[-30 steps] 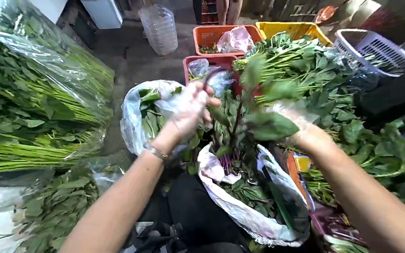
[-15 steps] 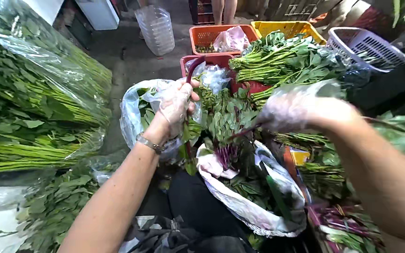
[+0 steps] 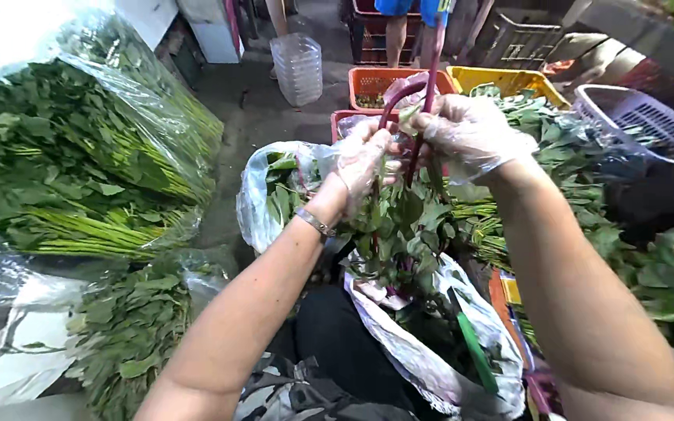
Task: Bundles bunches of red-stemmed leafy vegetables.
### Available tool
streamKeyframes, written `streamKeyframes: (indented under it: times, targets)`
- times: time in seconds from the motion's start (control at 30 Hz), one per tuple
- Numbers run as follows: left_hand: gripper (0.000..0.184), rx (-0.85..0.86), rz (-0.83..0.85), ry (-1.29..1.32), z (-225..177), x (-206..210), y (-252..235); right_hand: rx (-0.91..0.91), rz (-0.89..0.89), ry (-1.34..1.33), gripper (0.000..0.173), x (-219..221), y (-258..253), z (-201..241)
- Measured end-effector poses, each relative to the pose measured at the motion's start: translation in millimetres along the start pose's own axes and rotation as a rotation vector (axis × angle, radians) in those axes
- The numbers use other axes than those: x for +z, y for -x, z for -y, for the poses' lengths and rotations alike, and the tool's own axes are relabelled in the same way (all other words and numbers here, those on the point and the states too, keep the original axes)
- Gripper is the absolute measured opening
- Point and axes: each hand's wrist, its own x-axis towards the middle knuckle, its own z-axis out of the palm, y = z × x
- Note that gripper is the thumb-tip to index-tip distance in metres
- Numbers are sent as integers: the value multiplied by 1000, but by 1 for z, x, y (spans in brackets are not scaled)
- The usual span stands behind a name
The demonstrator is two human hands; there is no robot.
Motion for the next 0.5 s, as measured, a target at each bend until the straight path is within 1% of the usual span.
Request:
streamKeyframes:
  times: [0.03,0.13,0.23,0.27,0.3,0.33,0.37,0.43,0.5]
  targets:
    - [31,14,-1,-12,4,-1,-3,1,35,-46,6,6,0,2]
    - [29,96,-43,-59,13,-7,-11,25,127,-254,14,16,-1,4]
    - [31,172,-48,-126,16,-7,-13,70,110,-439,15,20,-4,4]
    - [32,187,-38,-156,15,-5,-13,81,82,-431,13,22,-6,5]
    - [34,189,-20,-181,14,-4,-13,70,45,-371,13,23,-7,7]
    - [36,181,-6,-200,13,-3,-12,26,19,-248,12,24,-10,8]
    - [37,164,1,-211,10,-3,-10,-59,9,-63,13,21,-13,8]
    - [30,117,-19,-206,4,1,-2,-280,50,325,25,12,-18,9]
    - [27,75,-1,-163,0,1,2,-481,108,545,24,5,-25,7]
